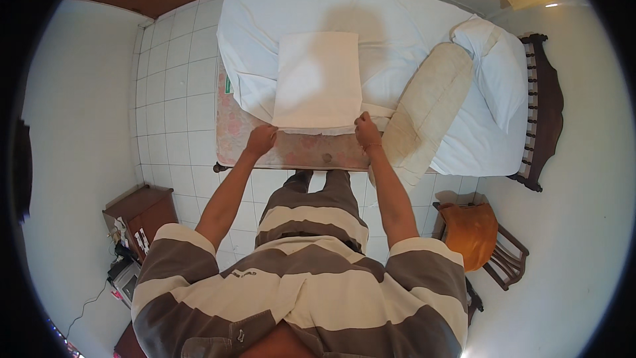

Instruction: Making beds and organizing linens in a hotel room.

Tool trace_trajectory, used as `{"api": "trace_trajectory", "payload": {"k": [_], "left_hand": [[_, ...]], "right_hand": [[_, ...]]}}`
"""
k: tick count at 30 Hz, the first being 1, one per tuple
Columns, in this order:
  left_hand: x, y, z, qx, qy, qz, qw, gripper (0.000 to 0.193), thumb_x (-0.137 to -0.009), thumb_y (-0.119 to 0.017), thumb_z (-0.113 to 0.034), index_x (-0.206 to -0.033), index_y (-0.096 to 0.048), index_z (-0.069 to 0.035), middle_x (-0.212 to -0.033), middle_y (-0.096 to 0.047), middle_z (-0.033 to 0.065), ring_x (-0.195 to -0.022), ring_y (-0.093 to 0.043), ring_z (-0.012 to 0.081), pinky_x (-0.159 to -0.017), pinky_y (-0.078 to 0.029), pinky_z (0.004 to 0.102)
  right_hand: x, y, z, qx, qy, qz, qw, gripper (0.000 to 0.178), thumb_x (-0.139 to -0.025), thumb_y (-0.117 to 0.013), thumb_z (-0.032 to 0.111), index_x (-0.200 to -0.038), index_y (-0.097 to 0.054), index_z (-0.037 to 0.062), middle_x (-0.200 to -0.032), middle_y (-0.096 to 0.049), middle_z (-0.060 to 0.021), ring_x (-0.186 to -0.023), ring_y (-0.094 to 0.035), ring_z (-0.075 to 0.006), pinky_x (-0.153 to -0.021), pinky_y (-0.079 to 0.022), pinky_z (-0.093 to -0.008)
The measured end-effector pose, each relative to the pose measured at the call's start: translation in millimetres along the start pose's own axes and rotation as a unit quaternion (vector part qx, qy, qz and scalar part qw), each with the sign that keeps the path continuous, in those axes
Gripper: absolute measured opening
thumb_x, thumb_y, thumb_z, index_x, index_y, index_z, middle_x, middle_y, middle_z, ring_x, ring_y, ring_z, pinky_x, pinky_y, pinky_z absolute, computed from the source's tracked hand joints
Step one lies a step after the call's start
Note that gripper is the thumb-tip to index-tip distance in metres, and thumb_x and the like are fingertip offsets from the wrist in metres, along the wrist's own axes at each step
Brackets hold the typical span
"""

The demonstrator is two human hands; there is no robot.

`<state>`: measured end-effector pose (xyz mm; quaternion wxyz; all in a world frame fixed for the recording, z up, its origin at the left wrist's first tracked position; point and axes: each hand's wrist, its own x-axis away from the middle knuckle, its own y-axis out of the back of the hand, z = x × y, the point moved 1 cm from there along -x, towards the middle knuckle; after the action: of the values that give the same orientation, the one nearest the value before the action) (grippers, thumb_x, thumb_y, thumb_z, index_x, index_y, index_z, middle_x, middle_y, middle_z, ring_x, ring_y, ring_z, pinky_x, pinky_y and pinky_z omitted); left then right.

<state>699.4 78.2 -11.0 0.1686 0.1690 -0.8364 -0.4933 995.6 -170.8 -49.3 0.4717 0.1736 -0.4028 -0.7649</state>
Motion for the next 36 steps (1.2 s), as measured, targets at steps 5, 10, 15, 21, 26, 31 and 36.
{"api": "trace_trajectory", "payload": {"k": [5,10,15,21,26,31,36], "left_hand": [[24,-54,7,0.02,0.053,0.074,0.996,0.016,-0.084,-0.058,-0.013,-0.094,-0.066,-0.003,-0.09,-0.066,0.0177,-0.085,-0.065,0.0385,-0.075,-0.053,0.0505],[52,-81,10,-0.006,0.063,0.119,0.991,0.038,-0.084,-0.061,-0.016,-0.119,-0.063,-0.001,-0.12,-0.065,0.0204,-0.096,-0.066,0.0386,-0.089,-0.052,0.049],[49,-83,20,0.117,0.092,0.183,0.972,0.021,-0.079,-0.063,-0.017,-0.094,-0.071,-0.005,-0.098,-0.07,0.0171,-0.095,-0.065,0.0369,-0.087,-0.051,0.0487],[-41,-77,84,0.068,0.154,-0.01,0.986,0.024,-0.081,-0.064,-0.022,-0.097,-0.071,-0.005,-0.102,-0.069,0.0166,-0.096,-0.064,0.0364,-0.087,-0.051,0.0472],[-184,-74,155,0.023,0.218,-0.035,0.975,0.04,-0.086,-0.065,-0.025,-0.121,-0.063,-0.005,-0.117,-0.066,0.0158,-0.109,-0.063,0.0349,-0.094,-0.049,0.0465],[-293,-73,181,0.229,0.34,-0.033,0.912,0.052,-0.091,-0.063,-0.027,-0.135,-0.051,-0.002,-0.131,-0.059,0.0225,-0.123,-0.056,0.0353,-0.102,-0.047,0.0436],[-327,-94,183,0.261,0.307,-0.058,0.913,0.069,-0.091,-0.064,-0.024,-0.149,-0.033,-0.002,-0.14,-0.052,0.0272,-0.129,-0.052,0.0381,-0.108,-0.042,0.0418]], "right_hand": [[28,-50,-25,0.028,-0.075,0.039,0.996,0.017,-0.075,-0.065,-0.001,-0.091,-0.069,0.0013,-0.104,-0.056,-0.0138,-0.088,-0.064,-0.0347,-0.079,-0.054,-0.0429],[37,-62,-33,0.06,-0.074,0.151,0.984,0.022,-0.076,-0.067,0.007,-0.097,-0.072,0.0034,-0.112,-0.061,-0.0157,-0.096,-0.065,-0.0357,-0.087,-0.053,-0.0433],[25,-61,-42,0.098,-0.125,0.324,0.933,0.019,-0.078,-0.066,0.014,-0.095,-0.074,0.0076,-0.104,-0.069,-0.0179,-0.099,-0.066,-0.0365,-0.087,-0.053,-0.0435],[-59,-51,-76,0.04,-0.084,0.173,0.981,0.016,-0.081,-0.066,0.019,-0.089,-0.073,0.0066,-0.091,-0.069,-0.0189,-0.091,-0.067,-0.0375,-0.082,-0.054,-0.0438],[-196,-34,-102,0.066,-0.116,0.058,0.989,0.027,-0.085,-0.066,0.015,-0.109,-0.066,0.0019,-0.101,-0.066,-0.0223,-0.099,-0.065,-0.0382,-0.089,-0.053,-0.043],[-303,-35,-110,-0.034,-0.152,-0.037,0.987,0.041,-0.09,-0.064,0.015,-0.127,-0.055,0.0012,-0.111,-0.064,-0.0246,-0.105,-0.063,-0.04,-0.093,-0.051,-0.0429],[-345,-59,-121,-0.009,-0.097,-0.083,0.992,0.052,-0.092,-0.065,0.021,-0.138,-0.048,0.0031,-0.128,-0.059,-0.0251,-0.119,-0.057,-0.0397,-0.103,-0.046,-0.0421]]}}
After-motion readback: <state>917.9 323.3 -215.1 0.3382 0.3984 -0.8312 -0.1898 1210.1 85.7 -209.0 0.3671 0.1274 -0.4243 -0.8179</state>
